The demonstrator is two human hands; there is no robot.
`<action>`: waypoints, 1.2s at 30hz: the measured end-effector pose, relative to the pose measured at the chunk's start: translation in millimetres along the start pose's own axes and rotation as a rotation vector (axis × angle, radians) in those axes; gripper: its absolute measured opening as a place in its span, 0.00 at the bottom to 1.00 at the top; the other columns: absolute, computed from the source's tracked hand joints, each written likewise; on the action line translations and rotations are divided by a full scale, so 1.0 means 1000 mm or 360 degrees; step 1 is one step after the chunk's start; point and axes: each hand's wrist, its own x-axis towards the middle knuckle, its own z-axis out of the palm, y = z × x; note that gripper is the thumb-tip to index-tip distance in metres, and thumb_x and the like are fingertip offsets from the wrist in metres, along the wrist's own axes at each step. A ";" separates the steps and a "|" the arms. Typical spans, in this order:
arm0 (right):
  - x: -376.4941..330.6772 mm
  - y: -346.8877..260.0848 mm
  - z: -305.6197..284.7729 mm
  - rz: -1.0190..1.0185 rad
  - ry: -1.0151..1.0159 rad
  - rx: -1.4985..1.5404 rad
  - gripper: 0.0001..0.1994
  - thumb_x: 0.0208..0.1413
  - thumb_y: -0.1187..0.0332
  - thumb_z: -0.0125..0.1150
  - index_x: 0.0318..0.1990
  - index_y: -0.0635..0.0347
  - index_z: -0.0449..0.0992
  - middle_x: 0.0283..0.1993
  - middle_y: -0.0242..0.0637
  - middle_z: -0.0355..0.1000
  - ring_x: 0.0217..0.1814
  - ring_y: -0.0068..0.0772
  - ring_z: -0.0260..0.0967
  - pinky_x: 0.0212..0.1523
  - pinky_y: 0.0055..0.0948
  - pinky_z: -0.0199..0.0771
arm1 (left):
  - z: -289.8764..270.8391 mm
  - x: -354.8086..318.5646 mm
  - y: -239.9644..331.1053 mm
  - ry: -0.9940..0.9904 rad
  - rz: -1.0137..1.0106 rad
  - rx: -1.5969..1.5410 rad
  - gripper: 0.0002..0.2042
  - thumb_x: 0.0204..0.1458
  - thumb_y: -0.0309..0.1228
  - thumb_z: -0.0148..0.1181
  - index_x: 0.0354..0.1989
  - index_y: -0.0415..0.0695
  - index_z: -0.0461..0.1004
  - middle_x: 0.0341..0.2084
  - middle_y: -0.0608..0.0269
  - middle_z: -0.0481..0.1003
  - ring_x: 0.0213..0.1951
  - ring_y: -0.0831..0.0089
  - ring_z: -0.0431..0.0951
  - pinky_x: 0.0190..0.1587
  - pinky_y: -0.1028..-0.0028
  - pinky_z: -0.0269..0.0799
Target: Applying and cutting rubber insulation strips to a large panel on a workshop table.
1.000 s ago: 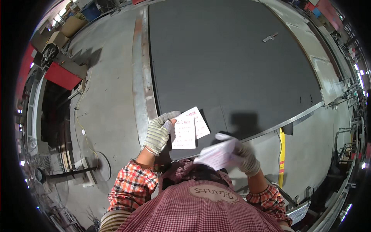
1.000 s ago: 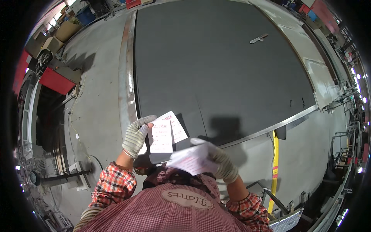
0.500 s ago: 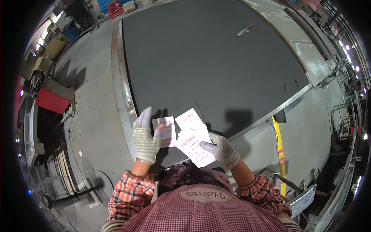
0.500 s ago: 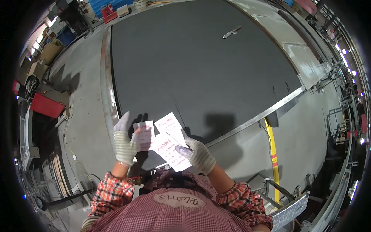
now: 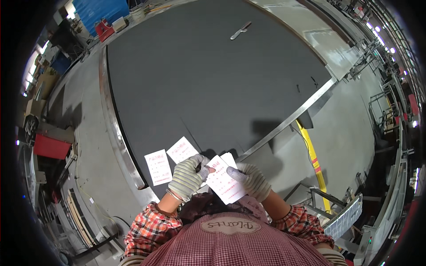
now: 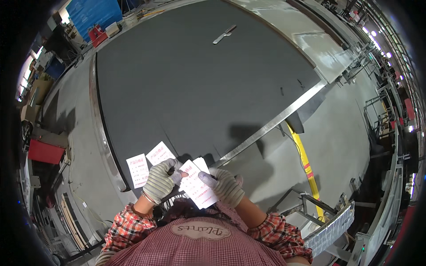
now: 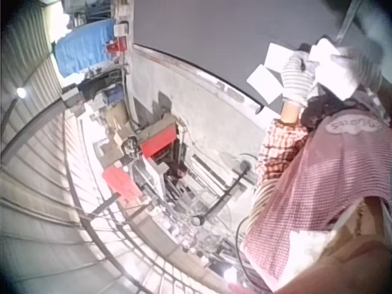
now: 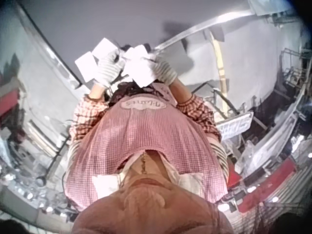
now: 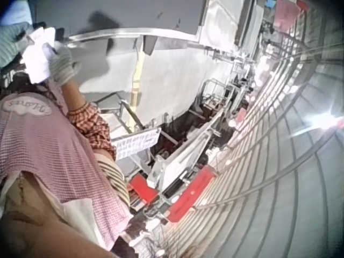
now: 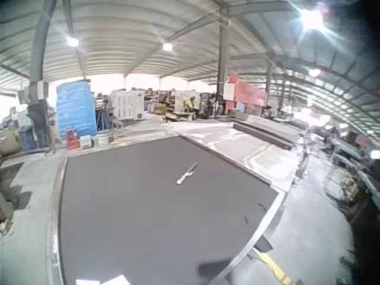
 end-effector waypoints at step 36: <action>0.012 0.004 -0.192 0.0206 -0.0339 0.0456 0.20 0.51 0.65 0.63 0.46 0.71 0.71 0.41 0.41 0.74 0.41 0.30 0.73 0.42 0.26 0.74 | 0.129 0.077 0.084 0.0050 0.0052 0.0283 0.15 0.48 0.38 0.61 0.36 0.38 0.75 0.21 0.57 0.75 0.24 0.68 0.75 0.27 0.73 0.69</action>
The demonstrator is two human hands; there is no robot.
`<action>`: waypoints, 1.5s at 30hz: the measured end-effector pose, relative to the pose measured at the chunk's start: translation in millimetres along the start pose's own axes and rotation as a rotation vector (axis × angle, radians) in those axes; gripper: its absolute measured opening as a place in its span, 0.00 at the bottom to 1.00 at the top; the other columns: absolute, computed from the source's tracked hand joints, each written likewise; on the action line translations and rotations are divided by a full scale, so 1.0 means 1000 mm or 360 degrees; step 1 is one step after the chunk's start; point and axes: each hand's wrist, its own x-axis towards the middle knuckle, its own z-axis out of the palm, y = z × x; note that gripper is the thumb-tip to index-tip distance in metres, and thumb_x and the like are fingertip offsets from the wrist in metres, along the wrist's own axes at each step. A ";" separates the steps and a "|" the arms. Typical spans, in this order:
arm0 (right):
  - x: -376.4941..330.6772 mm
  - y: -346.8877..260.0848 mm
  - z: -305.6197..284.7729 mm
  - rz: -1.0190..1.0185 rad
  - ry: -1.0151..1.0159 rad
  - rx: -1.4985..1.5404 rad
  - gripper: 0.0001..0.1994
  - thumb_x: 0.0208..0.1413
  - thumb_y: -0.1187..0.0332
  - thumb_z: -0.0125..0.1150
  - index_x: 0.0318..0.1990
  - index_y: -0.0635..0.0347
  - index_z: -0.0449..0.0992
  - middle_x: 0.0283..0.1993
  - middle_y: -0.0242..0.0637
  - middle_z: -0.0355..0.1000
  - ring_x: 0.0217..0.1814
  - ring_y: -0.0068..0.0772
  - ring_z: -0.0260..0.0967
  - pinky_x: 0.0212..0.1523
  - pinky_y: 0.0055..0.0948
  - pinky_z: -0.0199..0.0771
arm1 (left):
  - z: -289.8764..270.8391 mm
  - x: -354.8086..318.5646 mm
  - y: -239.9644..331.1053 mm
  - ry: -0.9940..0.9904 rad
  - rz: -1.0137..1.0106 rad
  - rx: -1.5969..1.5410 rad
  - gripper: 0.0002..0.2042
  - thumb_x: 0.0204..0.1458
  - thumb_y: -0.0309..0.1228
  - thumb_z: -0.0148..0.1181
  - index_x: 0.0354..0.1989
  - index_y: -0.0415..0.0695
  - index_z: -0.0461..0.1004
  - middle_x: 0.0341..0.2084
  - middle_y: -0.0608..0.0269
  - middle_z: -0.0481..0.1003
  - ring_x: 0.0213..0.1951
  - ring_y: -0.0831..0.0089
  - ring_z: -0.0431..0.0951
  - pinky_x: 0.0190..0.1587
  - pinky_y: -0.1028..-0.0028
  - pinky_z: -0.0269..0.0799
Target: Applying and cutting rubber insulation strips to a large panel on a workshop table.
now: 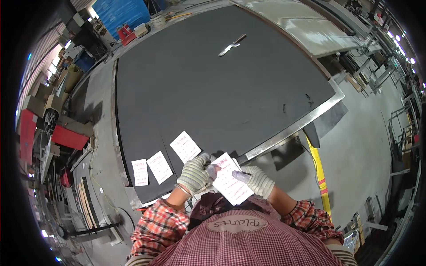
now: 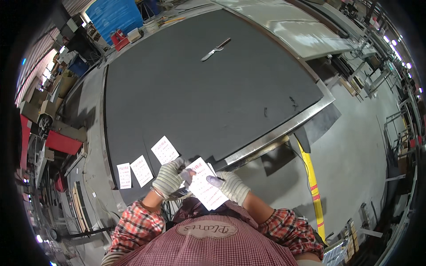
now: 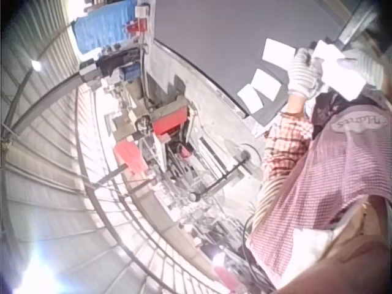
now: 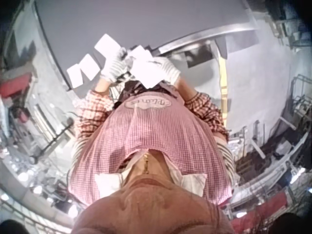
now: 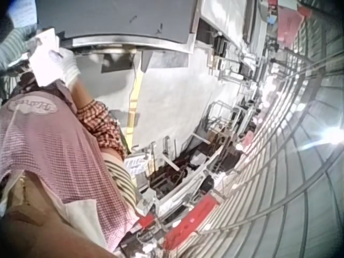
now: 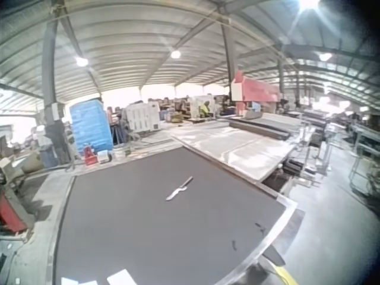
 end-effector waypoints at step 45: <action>-0.080 -0.025 -0.137 -0.0180 0.0249 0.0071 0.18 0.52 0.68 0.61 0.46 0.73 0.70 0.40 0.43 0.74 0.38 0.30 0.74 0.40 0.27 0.75 | 0.120 0.110 0.113 -0.0312 -0.0005 0.0027 0.14 0.46 0.30 0.62 0.42 0.39 0.74 0.28 0.57 0.76 0.31 0.74 0.76 0.34 0.74 0.72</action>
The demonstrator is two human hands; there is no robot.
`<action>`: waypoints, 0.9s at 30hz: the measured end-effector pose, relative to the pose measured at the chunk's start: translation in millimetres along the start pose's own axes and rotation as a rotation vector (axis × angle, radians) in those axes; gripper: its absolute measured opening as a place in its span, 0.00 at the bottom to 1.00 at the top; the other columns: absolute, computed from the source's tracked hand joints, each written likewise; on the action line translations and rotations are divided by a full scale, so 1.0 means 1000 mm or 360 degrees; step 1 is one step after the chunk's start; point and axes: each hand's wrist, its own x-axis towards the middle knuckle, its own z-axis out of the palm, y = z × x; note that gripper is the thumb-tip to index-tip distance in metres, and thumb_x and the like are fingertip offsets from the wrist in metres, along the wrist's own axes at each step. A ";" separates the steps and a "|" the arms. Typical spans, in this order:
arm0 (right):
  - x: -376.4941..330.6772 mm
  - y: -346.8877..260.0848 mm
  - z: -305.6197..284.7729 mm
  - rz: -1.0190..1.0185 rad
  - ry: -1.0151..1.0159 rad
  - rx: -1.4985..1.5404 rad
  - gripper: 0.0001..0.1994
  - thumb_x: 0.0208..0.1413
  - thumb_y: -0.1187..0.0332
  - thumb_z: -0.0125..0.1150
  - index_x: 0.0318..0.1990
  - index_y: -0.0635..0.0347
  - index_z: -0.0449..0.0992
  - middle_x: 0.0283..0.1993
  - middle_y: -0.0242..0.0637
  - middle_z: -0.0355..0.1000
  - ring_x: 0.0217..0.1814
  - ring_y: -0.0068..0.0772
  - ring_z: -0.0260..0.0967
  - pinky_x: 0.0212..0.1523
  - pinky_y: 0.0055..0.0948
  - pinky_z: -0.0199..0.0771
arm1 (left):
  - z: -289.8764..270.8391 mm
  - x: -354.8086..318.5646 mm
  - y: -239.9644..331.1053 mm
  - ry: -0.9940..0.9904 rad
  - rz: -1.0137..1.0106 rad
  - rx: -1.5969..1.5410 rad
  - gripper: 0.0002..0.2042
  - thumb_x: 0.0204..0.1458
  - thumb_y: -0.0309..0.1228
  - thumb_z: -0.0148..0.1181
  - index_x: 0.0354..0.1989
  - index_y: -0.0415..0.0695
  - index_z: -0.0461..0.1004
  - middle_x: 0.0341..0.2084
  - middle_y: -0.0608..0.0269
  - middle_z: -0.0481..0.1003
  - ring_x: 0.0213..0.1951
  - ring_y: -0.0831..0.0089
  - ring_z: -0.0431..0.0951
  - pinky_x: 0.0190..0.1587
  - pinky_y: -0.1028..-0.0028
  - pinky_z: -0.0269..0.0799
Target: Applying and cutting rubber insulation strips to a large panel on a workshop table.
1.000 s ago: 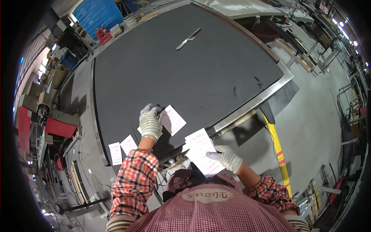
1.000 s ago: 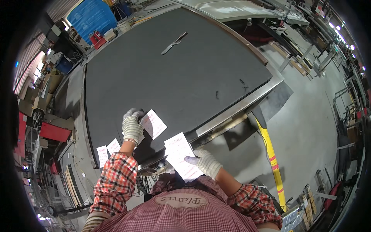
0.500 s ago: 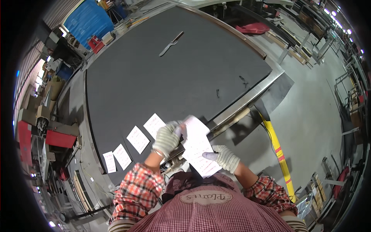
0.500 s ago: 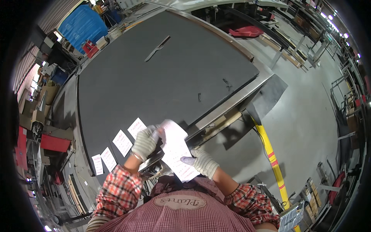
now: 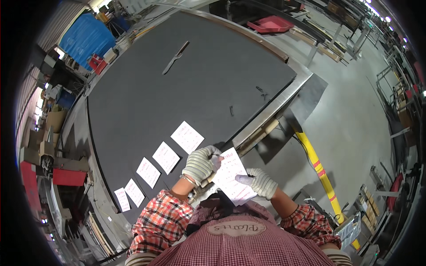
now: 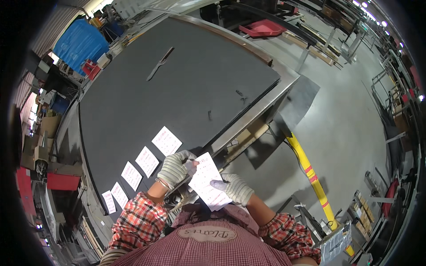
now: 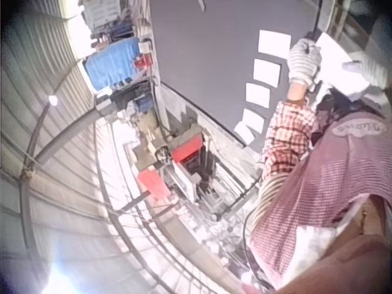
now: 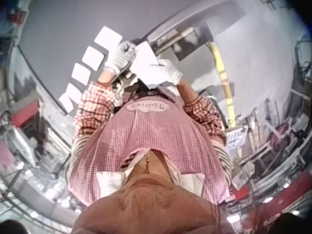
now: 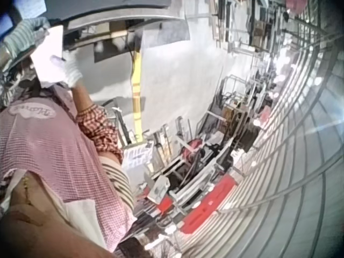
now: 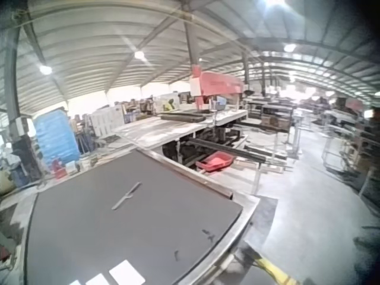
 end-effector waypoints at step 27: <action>0.033 -0.062 -0.029 -0.0102 0.0308 -0.0165 0.18 0.56 0.58 0.56 0.40 0.68 0.76 0.32 0.33 0.75 0.31 0.18 0.68 0.35 0.20 0.69 | -0.007 0.078 0.039 -0.0087 0.0341 0.0078 0.10 0.49 0.33 0.60 0.32 0.39 0.77 0.15 0.60 0.72 0.19 0.75 0.71 0.26 0.74 0.67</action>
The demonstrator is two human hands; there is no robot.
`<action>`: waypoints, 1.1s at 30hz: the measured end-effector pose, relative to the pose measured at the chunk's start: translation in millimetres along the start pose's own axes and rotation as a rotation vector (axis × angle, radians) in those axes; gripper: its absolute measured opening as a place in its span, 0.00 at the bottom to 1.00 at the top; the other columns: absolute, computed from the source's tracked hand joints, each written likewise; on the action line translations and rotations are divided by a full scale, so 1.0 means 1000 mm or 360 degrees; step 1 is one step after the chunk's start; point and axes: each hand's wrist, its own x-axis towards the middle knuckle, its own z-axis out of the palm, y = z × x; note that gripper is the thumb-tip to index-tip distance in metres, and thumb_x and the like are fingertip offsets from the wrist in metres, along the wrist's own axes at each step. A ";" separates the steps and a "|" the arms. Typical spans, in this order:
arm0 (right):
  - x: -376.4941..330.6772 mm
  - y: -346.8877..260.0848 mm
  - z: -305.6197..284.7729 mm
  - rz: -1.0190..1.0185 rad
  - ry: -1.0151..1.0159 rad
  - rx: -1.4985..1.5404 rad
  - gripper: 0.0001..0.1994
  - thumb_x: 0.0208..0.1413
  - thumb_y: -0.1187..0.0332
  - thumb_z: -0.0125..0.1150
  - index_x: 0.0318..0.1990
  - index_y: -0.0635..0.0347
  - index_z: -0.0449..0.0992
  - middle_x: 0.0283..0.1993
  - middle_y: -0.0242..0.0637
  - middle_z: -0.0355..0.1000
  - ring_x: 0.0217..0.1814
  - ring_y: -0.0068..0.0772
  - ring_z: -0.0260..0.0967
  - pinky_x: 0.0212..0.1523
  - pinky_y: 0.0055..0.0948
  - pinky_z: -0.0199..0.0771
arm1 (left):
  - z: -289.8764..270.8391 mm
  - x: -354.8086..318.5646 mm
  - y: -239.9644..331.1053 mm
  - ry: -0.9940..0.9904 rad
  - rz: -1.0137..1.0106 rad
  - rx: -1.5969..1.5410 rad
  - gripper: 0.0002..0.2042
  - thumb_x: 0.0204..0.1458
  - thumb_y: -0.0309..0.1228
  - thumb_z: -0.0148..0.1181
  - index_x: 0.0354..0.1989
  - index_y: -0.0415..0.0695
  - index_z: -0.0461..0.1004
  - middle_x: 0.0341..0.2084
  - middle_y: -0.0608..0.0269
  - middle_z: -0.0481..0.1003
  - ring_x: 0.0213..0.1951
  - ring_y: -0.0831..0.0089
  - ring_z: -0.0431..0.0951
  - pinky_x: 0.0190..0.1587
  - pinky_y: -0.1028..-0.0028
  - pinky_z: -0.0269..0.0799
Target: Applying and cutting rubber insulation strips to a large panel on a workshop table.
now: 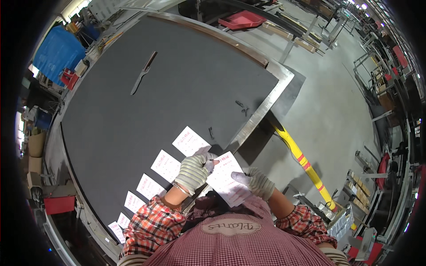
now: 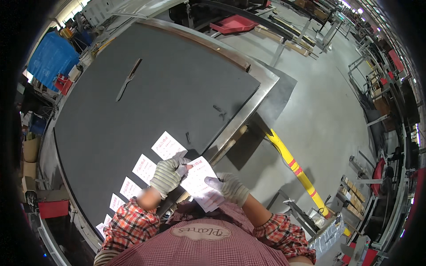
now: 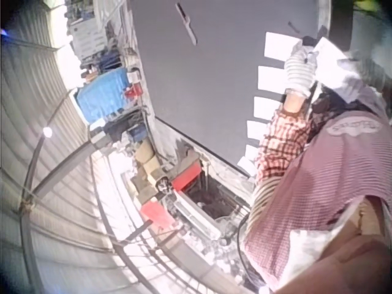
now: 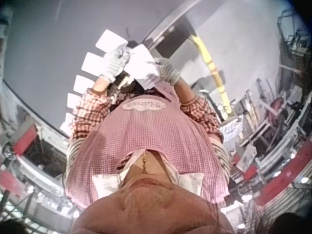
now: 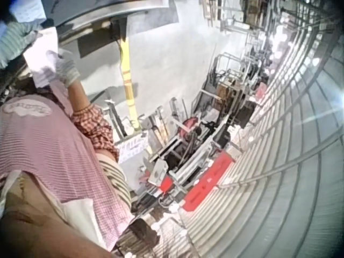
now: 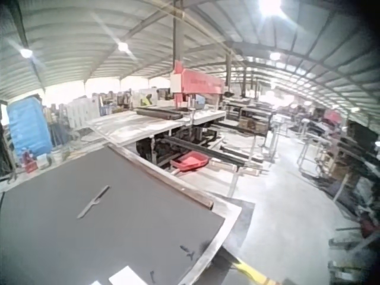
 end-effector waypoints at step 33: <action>0.145 -0.157 -0.171 -0.1505 -0.0276 -0.2346 0.27 0.40 0.55 0.66 0.51 0.49 0.71 0.57 0.35 0.61 0.60 0.40 0.55 0.59 0.41 0.56 | -0.097 -0.021 -0.115 0.1734 -0.0977 0.0107 0.21 0.48 0.28 0.58 0.51 0.36 0.65 0.42 0.54 0.72 0.45 0.66 0.71 0.50 0.71 0.66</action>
